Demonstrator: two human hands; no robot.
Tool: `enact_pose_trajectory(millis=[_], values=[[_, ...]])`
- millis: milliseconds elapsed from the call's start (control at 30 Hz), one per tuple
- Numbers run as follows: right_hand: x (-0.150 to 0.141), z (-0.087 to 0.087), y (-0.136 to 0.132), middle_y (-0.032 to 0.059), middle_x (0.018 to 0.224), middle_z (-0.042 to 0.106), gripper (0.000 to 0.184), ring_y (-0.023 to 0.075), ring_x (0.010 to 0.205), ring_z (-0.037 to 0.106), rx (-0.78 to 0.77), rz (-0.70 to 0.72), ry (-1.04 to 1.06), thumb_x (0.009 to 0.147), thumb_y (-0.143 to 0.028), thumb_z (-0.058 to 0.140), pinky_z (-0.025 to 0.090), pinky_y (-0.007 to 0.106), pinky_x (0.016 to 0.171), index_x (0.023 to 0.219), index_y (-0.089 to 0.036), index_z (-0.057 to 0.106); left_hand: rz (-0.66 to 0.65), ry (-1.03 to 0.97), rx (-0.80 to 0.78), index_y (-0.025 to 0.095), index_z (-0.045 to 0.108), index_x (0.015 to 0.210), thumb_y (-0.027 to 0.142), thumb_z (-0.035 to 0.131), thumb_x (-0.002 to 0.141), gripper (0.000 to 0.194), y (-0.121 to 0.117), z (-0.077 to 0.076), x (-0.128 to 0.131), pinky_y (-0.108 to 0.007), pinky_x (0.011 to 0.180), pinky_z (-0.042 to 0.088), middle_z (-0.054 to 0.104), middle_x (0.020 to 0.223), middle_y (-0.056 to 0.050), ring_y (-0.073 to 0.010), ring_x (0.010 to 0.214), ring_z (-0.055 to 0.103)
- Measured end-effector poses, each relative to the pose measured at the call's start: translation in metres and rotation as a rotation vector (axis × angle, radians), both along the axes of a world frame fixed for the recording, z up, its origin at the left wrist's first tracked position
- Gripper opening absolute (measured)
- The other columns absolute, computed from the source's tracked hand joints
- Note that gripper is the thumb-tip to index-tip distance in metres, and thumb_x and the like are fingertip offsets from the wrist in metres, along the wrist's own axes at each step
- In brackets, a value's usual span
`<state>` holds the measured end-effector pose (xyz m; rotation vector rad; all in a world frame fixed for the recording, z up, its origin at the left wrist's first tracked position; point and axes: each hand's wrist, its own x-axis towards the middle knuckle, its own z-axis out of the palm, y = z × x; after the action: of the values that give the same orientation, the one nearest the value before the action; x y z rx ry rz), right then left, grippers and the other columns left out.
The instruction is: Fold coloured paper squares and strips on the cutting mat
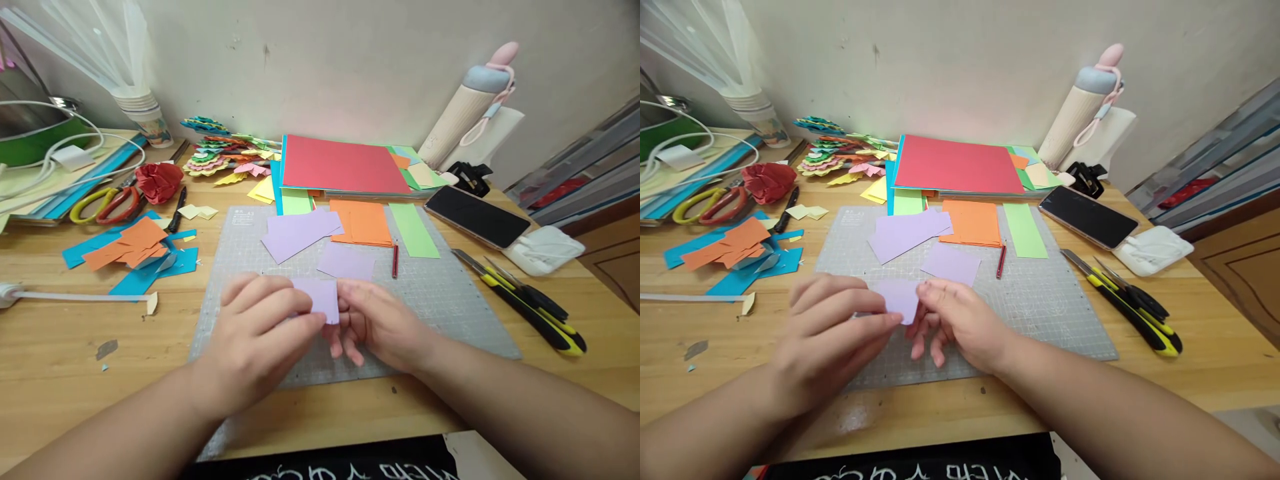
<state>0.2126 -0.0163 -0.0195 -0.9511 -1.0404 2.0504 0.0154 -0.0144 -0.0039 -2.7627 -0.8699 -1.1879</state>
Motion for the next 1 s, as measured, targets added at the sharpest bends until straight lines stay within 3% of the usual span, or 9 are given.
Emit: enact_pose_trajectory(millis=[67,167,300,400,533,633,800,1000], values=[[0.000,0.001,-0.001,-0.0008,0.060,0.059,0.023,0.0123,0.051,0.060,0.089,-0.022,-0.093,0.085,-0.039,0.055,0.042,0.018,0.037,0.078,-0.017,0.054,-0.047,0.097,-0.039,0.023,0.062,0.083,0.014,0.062,0.083,0.010,-0.002,0.001,0.002,-0.033,0.073,0.032,0.067,0.080,0.002,-0.0164,0.081,0.054],[-0.001,0.003,-0.003,-0.0021,0.056,0.057,0.017,0.0105,0.047,0.055,0.183,-0.015,-0.234,0.088,-0.032,0.048,0.043,0.021,0.042,0.078,-0.018,0.052,-0.062,0.161,-0.254,0.026,0.062,0.087,0.024,0.059,0.086,0.004,-0.002,0.003,0.005,-0.034,0.076,0.031,0.067,0.087,0.001,-0.0181,0.085,0.054],[0.000,0.004,-0.007,-0.0046,0.057,0.048,0.015,0.0083,0.050,0.045,0.398,0.090,-0.457,0.083,-0.020,0.048,0.036,0.022,0.048,0.067,-0.019,0.047,0.073,0.037,-0.544,0.024,0.058,0.104,0.025,0.059,0.084,0.021,-0.002,0.003,0.009,-0.037,0.083,0.033,0.063,0.102,-0.004,-0.0223,0.097,0.053],[0.000,0.004,-0.007,-0.0047,0.061,0.044,0.014,0.0088,0.056,0.040,0.492,0.065,-0.528,0.080,-0.017,0.052,0.033,0.023,0.051,0.067,-0.019,0.047,0.074,-0.089,-0.826,0.024,0.058,0.104,0.021,0.056,0.084,0.020,-0.001,-0.001,0.011,-0.037,0.084,0.037,0.062,0.091,-0.001,-0.0195,0.091,0.055],[0.001,0.004,-0.002,-0.0041,0.067,0.048,0.012,0.0089,0.058,0.043,0.371,-0.145,-0.443,0.080,-0.028,0.058,0.034,0.023,0.053,0.076,-0.019,0.053,0.067,-0.286,-1.191,0.020,0.057,0.094,0.022,0.055,0.081,0.013,0.001,-0.003,0.014,-0.030,0.074,0.042,0.056,0.079,0.001,-0.0149,0.078,0.054],[0.002,0.003,0.001,-0.0030,0.068,0.052,0.019,0.0091,0.059,0.046,0.261,-0.120,-0.371,0.078,-0.035,0.064,0.036,0.023,0.054,0.075,-0.018,0.055,-0.036,-0.271,-1.368,0.018,0.054,0.079,0.023,0.055,0.080,0.006,0.001,-0.004,0.015,-0.027,0.066,0.040,0.054,0.073,0.002,-0.0127,0.070,0.049],[0.000,0.007,-0.002,-0.0046,0.060,0.050,0.025,0.0078,0.054,0.043,0.115,0.066,-0.361,0.068,-0.033,0.073,0.031,0.021,0.049,0.067,-0.017,0.053,-0.050,-0.289,-1.446,0.018,0.051,0.076,0.032,0.050,0.085,0.017,0.002,-0.002,0.016,-0.022,0.055,0.032,0.046,0.066,0.004,-0.0101,0.061,0.041],[0.001,0.011,-0.002,-0.0046,0.059,0.048,0.019,0.0071,0.052,0.041,0.128,0.098,-0.303,0.077,-0.032,0.063,0.030,0.021,0.048,0.069,-0.017,0.056,-0.066,-0.315,-1.530,0.018,0.050,0.068,0.031,0.050,0.083,0.020,0.004,0.004,0.015,-0.022,0.055,0.031,0.043,0.061,0.005,-0.0096,0.058,0.039]])
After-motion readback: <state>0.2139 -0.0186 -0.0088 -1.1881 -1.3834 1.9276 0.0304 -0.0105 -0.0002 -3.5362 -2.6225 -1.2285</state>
